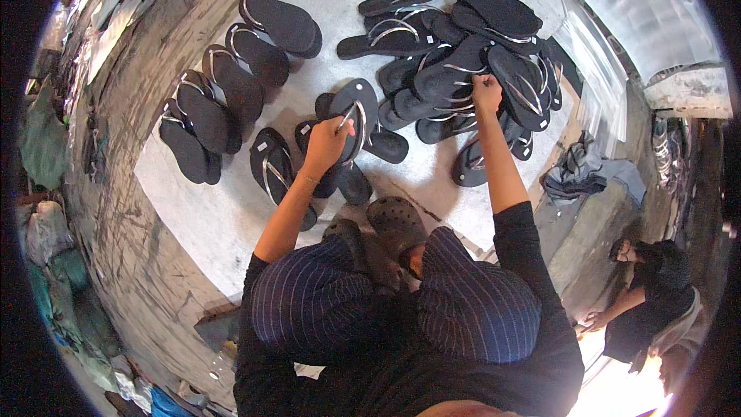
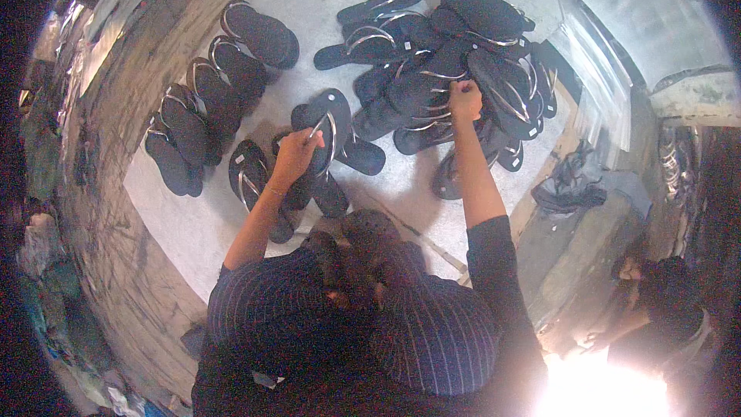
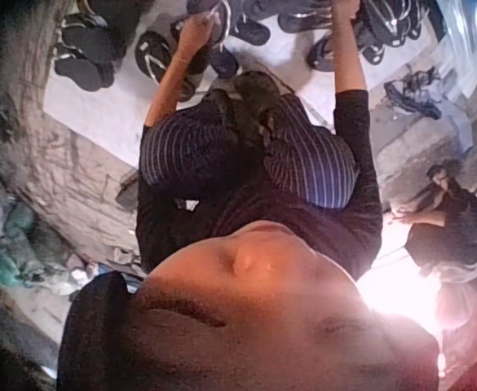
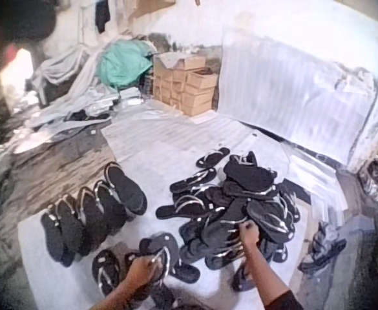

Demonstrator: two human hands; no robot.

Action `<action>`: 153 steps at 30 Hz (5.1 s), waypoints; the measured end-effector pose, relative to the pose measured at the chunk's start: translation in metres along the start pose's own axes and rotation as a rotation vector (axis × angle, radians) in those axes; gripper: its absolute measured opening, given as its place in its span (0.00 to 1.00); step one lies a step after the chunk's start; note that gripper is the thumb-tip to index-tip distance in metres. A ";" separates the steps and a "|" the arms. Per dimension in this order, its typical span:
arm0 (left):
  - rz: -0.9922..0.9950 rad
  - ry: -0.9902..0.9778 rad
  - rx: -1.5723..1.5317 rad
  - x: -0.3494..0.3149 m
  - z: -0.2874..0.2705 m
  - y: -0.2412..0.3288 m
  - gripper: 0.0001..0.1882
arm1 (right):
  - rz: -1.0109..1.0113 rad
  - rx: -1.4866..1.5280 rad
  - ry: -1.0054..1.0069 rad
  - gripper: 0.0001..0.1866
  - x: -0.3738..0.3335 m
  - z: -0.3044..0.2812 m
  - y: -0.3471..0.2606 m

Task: The person sits on the floor and wipes a black flip-flop with a cloth. They then pick up pairs of flip-flops from a pile and arrange them in neat rows on the floor.

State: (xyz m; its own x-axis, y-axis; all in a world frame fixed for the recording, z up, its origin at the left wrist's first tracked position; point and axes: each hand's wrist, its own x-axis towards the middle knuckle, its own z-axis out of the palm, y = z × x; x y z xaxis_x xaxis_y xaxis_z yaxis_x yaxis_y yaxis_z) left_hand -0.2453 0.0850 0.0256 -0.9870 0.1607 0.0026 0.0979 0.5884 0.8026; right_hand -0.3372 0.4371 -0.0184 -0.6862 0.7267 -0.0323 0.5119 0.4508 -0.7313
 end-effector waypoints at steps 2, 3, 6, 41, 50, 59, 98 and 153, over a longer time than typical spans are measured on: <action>-0.029 0.020 -0.027 0.005 -0.001 0.003 0.14 | -0.213 0.092 -0.055 0.09 -0.011 0.009 0.015; -0.050 0.049 -0.012 0.003 -0.006 -0.004 0.14 | -0.325 0.148 -0.096 0.08 -0.023 0.018 0.015; -0.166 0.136 -0.028 0.002 -0.011 -0.015 0.14 | -0.331 0.230 -0.363 0.09 -0.076 0.018 0.003; -0.169 0.326 -0.094 -0.004 -0.024 -0.043 0.15 | -0.856 0.285 -0.809 0.25 -0.033 -0.006 -0.028; -0.218 0.319 -0.187 -0.022 -0.022 -0.041 0.16 | -0.129 0.586 -1.001 0.21 -0.029 -0.017 -0.026; -0.231 0.156 -0.376 -0.017 -0.040 0.010 0.17 | -0.291 0.538 -1.012 0.21 -0.063 -0.056 -0.085; -0.442 0.428 -1.723 -0.027 -0.092 -0.017 0.30 | -0.454 0.957 -0.543 0.13 -0.176 -0.047 -0.185; -0.261 0.473 -1.077 0.136 -0.130 -0.040 0.44 | -0.364 0.205 -1.343 0.45 -0.131 0.158 -0.289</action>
State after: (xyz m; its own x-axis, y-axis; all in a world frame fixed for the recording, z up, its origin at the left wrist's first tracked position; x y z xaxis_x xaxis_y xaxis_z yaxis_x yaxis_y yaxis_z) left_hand -0.4000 -0.0198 0.0714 -0.9322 -0.3038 -0.1966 -0.0459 -0.4398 0.8969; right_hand -0.4770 0.1294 0.0895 -0.7853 -0.5076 -0.3546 0.1978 0.3370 -0.9205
